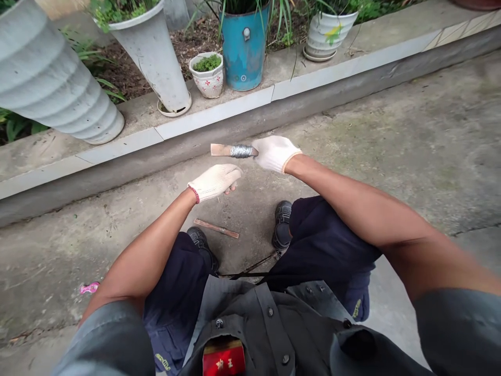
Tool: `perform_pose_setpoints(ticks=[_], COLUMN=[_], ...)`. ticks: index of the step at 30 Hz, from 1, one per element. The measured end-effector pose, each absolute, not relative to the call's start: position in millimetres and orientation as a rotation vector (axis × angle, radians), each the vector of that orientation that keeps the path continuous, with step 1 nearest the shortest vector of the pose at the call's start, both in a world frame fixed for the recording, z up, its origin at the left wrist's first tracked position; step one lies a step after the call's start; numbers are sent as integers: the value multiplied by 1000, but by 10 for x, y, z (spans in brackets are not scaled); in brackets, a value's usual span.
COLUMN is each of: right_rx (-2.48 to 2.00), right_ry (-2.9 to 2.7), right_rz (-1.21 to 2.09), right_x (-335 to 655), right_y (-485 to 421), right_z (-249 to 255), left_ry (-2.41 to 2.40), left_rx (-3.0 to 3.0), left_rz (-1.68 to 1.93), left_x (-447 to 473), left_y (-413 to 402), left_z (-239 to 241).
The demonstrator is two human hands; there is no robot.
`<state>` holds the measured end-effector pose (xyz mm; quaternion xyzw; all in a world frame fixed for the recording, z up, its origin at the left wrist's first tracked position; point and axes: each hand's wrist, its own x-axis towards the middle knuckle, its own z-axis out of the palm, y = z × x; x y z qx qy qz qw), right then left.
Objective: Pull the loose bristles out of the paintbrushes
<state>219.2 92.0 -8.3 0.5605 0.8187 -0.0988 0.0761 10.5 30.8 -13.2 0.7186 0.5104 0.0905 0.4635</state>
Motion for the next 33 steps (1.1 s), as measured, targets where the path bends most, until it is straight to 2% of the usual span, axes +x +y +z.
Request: perform_pose_setpoints(ticks=[8, 14, 20, 27, 33], right_rx=[1617, 1453, 1154, 852, 1031], right_ry=[2439, 2425, 2541, 2517, 2667], right_rz=[5, -13, -30, -434, -1128], right_x=[1985, 1890, 1979, 2177, 2249], right_y=[683, 562, 631, 662, 630], right_z=[-141, -86, -125, -129, 60], left_ry=[1304, 1355, 1347, 1256, 1156], left_rx=[1692, 1877, 2040, 1873, 1440], left_rz=[74, 33, 162, 142, 492], left_x=[105, 58, -21, -23, 71], left_y=[290, 289, 321, 294, 371], left_z=[-259, -61, 69, 97, -131])
